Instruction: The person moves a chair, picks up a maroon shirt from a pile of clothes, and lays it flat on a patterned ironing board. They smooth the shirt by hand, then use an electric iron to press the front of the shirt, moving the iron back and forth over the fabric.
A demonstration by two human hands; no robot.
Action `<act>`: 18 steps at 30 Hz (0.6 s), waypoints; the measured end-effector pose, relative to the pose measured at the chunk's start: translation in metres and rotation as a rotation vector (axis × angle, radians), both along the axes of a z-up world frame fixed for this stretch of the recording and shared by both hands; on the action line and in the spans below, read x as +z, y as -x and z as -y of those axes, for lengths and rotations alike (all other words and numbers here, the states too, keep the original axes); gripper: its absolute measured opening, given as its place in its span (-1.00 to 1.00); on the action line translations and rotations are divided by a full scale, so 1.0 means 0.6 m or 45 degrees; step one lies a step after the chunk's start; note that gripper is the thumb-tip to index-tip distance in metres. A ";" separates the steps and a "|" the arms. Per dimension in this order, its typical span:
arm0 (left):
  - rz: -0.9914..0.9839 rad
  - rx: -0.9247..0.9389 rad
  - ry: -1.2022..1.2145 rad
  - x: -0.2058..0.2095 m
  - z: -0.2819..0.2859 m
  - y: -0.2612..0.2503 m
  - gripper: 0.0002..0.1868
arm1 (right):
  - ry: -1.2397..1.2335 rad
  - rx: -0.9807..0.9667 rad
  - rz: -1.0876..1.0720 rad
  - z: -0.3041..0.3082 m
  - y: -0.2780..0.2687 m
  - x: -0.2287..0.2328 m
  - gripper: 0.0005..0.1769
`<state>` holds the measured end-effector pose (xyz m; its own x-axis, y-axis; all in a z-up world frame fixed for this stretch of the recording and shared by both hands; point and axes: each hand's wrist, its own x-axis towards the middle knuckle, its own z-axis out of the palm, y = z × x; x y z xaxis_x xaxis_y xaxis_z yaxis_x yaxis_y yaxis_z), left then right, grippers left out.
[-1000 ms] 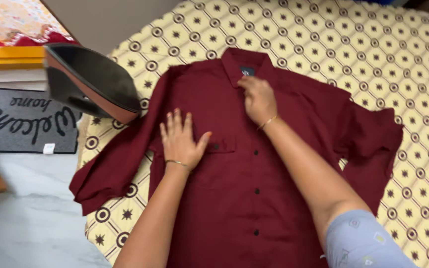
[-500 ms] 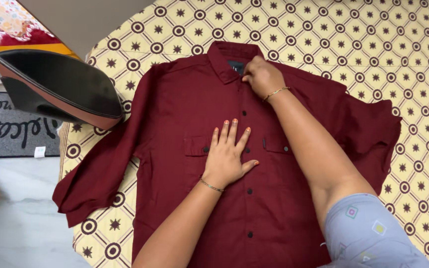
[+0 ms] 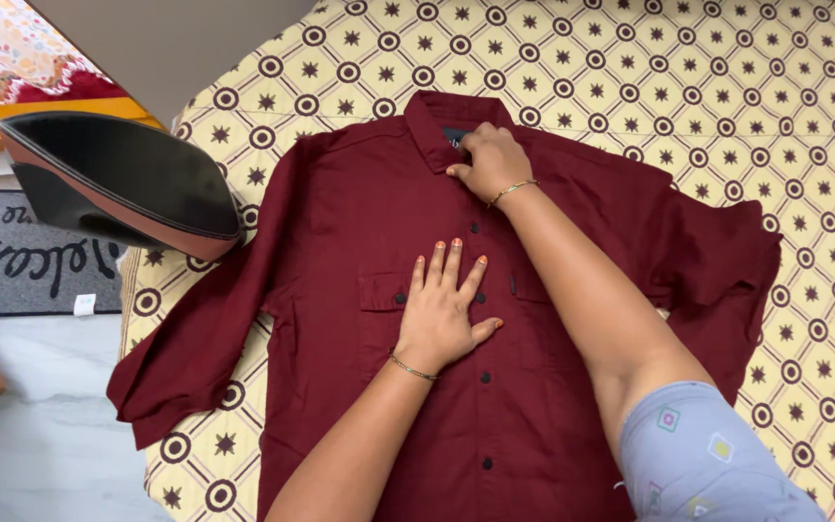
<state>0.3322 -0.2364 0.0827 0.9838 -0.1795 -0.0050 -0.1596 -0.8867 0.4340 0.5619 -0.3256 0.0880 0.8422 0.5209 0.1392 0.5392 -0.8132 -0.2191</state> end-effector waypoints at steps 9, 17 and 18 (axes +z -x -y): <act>-0.015 0.004 -0.011 -0.005 -0.001 -0.005 0.04 | -0.158 0.032 0.342 0.009 -0.015 -0.065 -0.72; -0.067 -0.051 -0.126 0.012 -0.016 -0.026 0.19 | 0.133 0.182 0.096 0.059 0.120 -0.062 -0.09; -0.093 -0.076 -0.163 0.017 -0.022 -0.037 0.19 | 0.145 0.147 0.066 0.074 0.120 -0.066 -0.09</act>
<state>0.3542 -0.2229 0.0928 0.9675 -0.2310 -0.1028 -0.1858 -0.9254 0.3303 0.4900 -0.3700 0.0486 0.7689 0.6289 0.1154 0.6389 -0.7630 -0.0986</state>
